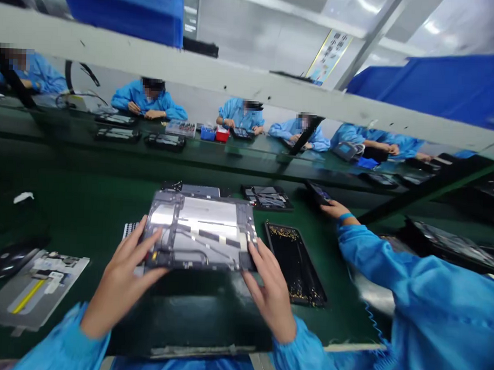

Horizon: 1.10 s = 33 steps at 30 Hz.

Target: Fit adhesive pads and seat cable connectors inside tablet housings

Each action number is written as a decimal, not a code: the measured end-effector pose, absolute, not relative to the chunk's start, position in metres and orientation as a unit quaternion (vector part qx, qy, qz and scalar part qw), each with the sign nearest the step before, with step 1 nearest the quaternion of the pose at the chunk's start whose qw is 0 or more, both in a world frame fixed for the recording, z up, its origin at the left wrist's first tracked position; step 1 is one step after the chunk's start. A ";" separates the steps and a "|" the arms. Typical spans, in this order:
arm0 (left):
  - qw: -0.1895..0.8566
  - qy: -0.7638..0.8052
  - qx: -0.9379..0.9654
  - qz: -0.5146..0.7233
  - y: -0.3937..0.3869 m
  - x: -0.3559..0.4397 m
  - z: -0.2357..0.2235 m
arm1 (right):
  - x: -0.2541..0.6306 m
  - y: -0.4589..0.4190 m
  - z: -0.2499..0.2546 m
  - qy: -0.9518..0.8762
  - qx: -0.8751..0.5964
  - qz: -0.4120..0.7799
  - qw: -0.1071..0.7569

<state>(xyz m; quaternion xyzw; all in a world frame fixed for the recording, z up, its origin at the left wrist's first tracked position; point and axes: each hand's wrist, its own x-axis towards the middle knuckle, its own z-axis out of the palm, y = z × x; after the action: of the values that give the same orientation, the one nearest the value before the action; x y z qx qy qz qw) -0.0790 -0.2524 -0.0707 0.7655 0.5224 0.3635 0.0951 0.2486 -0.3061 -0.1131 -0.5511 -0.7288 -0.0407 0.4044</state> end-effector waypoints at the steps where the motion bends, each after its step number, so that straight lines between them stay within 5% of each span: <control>1: 0.104 0.521 0.764 0.367 -0.228 -0.077 -0.066 | 0.246 -0.282 -0.110 -0.725 -0.546 -0.047 0.418; 11: 0.280 0.518 0.717 0.372 -0.130 -0.106 -0.075 | 0.245 -0.199 -0.107 -0.721 -0.542 0.069 0.426; 16: 0.443 0.584 0.508 0.453 -0.135 -0.104 -0.084 | 0.269 -0.194 -0.098 -0.534 -0.607 0.312 0.499; 20: 0.589 0.579 0.412 0.385 -0.143 -0.083 -0.101 | 0.266 -0.186 -0.121 -0.423 -0.635 0.458 0.457; 27: 0.531 0.582 0.475 0.393 -0.099 -0.076 -0.114 | 0.230 -0.142 -0.131 -0.426 -0.628 0.491 0.428; 33: 0.414 0.560 0.604 0.388 -0.006 -0.079 -0.099 | 0.236 -0.058 -0.096 -0.521 -0.646 0.275 0.486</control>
<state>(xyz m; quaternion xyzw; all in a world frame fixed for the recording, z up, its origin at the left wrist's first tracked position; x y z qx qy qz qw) -0.0787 -0.0058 -0.0994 0.6039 0.5598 0.3885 0.4135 0.2355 -0.0580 -0.0960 -0.6463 -0.5208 0.2746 0.4855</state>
